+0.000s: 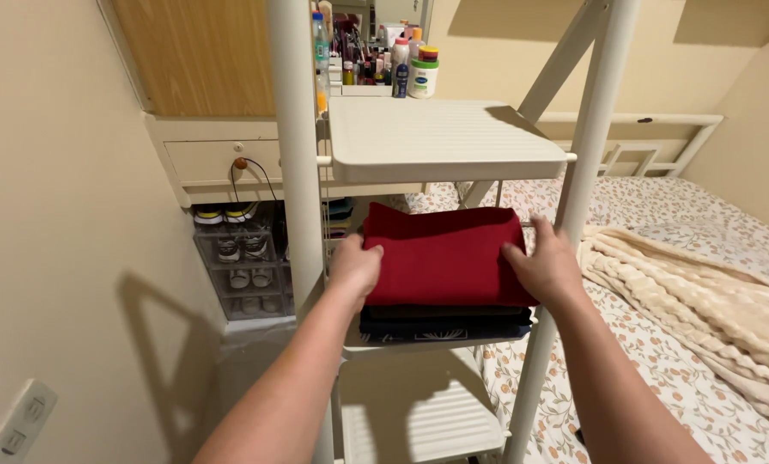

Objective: Fold a blue t-shirt and place it on a stack of folded clothes.

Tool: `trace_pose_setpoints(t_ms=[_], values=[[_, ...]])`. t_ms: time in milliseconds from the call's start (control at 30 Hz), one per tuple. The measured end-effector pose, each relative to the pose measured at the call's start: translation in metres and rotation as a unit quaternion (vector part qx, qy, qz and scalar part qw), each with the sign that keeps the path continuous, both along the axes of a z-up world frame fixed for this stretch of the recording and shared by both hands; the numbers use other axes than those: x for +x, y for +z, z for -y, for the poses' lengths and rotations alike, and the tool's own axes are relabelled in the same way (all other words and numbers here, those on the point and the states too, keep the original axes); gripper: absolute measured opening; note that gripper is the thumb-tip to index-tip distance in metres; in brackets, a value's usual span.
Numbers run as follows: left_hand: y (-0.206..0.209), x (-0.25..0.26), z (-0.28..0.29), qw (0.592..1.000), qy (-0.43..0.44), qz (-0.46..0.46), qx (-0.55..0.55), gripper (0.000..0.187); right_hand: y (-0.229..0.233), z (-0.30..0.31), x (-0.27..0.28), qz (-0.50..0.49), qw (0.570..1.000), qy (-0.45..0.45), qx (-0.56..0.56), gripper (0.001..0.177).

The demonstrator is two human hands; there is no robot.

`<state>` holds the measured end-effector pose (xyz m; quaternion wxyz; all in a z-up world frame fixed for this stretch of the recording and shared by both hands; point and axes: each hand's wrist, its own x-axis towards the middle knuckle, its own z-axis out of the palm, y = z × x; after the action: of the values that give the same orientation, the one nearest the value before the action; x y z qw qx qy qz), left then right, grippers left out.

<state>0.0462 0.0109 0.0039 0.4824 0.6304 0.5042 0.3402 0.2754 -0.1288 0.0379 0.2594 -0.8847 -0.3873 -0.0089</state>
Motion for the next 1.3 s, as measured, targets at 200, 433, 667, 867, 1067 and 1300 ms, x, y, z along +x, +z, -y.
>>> trace_pose_setpoints(t_ms=[200, 433, 667, 867, 1067, 1300], values=[[0.036, 0.016, 0.023, 0.924, -0.138, -0.299, 0.193, 0.051, -0.005, -0.024, -0.042, 0.174, 0.979, 0.078, -0.073, 0.072], [-0.003, 0.035, 0.011, 0.868, -0.218, -0.387, 0.221, 0.073, -0.075, -0.041, 0.018, 0.011, 0.987, 0.129, -0.091, 0.077], [-0.001, 0.031, 0.009, 0.869, -0.224, -0.380, 0.222, 0.072, -0.076, -0.031, 0.012, -0.019, 0.991, 0.131, 0.029, 0.073], [0.005, 0.032, 0.015, 0.850, -0.230, -0.404, 0.248, 0.072, -0.078, 0.001, -0.007, -0.008, 0.993, 0.112, 0.031, 0.075], [0.013, 0.040, 0.047, 0.837, -0.280, -0.372, 0.288, 0.073, -0.062, 0.049, -0.042, 0.025, 0.991, 0.124, 0.041, 0.071], [-0.005, 0.046, 0.141, 0.787, -0.374, -0.244, 0.426, 0.061, -0.035, 0.160, -0.119, 0.033, 0.997, 0.044, 0.056, 0.059]])
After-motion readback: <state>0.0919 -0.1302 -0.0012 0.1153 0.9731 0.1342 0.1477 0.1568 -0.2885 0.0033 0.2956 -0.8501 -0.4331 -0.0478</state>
